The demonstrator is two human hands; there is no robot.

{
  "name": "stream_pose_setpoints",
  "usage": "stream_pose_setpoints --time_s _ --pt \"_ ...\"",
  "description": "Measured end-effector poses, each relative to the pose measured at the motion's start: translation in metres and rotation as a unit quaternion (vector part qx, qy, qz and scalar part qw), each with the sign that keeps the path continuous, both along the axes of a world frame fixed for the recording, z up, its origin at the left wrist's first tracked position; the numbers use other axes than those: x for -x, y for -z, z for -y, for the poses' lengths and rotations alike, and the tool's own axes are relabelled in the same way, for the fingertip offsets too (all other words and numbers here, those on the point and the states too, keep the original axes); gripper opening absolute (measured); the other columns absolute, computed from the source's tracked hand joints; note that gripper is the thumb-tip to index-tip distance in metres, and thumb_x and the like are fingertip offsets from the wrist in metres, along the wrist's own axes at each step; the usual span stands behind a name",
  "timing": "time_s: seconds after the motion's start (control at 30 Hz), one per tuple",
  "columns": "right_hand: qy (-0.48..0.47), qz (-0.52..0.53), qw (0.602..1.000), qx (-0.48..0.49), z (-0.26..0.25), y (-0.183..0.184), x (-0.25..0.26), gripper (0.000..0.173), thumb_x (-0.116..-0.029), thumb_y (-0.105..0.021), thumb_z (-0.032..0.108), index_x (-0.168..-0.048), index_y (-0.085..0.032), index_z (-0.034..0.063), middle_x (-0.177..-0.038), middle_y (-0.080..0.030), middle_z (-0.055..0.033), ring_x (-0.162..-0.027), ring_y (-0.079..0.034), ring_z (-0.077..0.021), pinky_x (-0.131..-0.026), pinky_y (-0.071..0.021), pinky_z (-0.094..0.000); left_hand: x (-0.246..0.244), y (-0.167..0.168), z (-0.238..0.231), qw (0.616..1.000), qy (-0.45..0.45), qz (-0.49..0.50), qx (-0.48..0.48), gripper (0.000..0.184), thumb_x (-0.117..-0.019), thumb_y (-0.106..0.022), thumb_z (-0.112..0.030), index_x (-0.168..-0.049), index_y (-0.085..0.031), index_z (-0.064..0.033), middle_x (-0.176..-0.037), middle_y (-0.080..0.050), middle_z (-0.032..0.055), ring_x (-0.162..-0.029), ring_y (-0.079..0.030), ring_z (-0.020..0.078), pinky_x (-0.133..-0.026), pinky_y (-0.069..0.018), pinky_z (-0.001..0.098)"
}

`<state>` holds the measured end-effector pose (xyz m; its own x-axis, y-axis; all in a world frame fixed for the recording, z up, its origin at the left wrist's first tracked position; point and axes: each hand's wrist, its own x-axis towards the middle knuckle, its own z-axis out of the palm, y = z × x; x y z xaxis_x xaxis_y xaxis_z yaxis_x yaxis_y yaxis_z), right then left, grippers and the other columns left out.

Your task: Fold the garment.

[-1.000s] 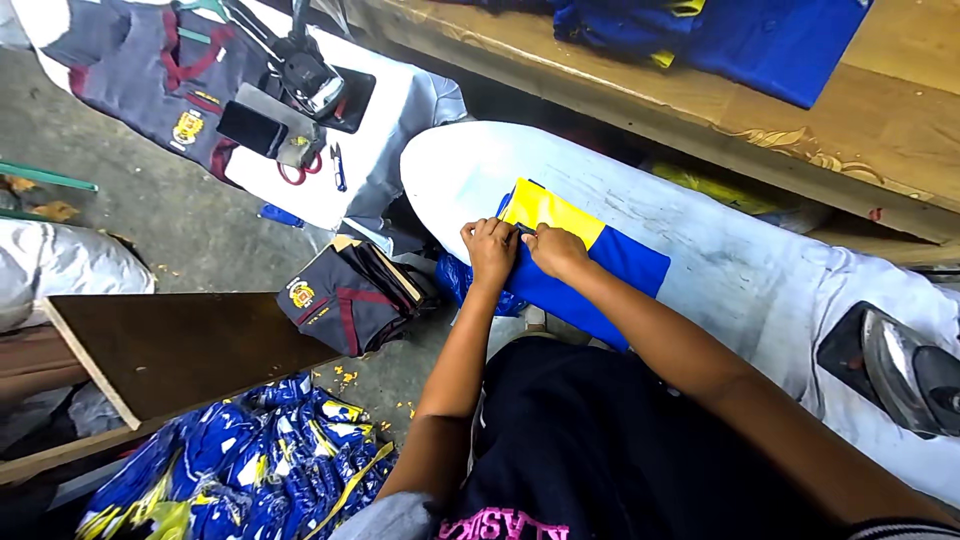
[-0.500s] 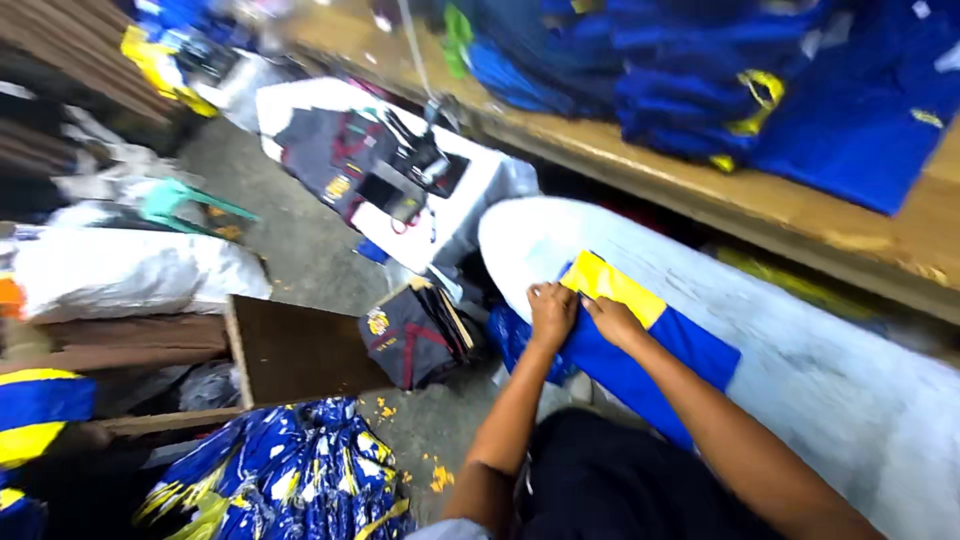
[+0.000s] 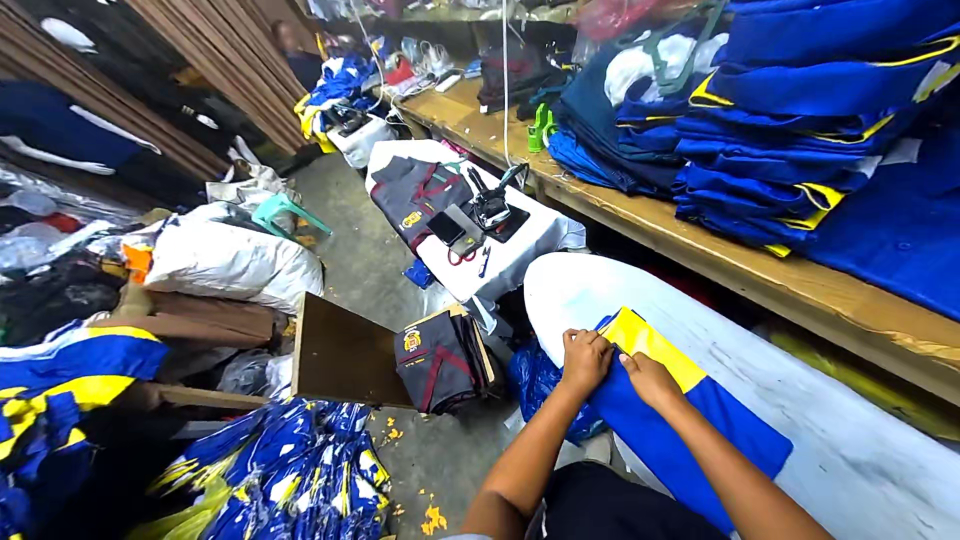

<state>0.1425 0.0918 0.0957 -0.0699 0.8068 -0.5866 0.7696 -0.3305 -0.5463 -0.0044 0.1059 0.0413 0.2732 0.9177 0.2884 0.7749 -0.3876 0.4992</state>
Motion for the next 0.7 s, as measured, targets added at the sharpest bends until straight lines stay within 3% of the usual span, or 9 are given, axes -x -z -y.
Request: stream_pose_setpoints --time_s 0.7 --pt "0.011 -0.016 1.0 -0.014 0.002 0.001 -0.019 0.05 -0.1137 -0.035 0.036 -0.121 -0.06 -0.0066 -0.113 -0.066 -0.0278 -0.112 -0.064 -0.0408 -0.096 -0.0479 -0.057 -0.003 0.004 -0.005 0.999 -0.01 0.014 -0.029 0.013 -0.0912 -0.07 -0.011 -0.09 -0.077 -0.0001 -0.093 -0.075 0.0164 -0.094 -0.071 0.0346 -0.1 -0.0439 0.0599"
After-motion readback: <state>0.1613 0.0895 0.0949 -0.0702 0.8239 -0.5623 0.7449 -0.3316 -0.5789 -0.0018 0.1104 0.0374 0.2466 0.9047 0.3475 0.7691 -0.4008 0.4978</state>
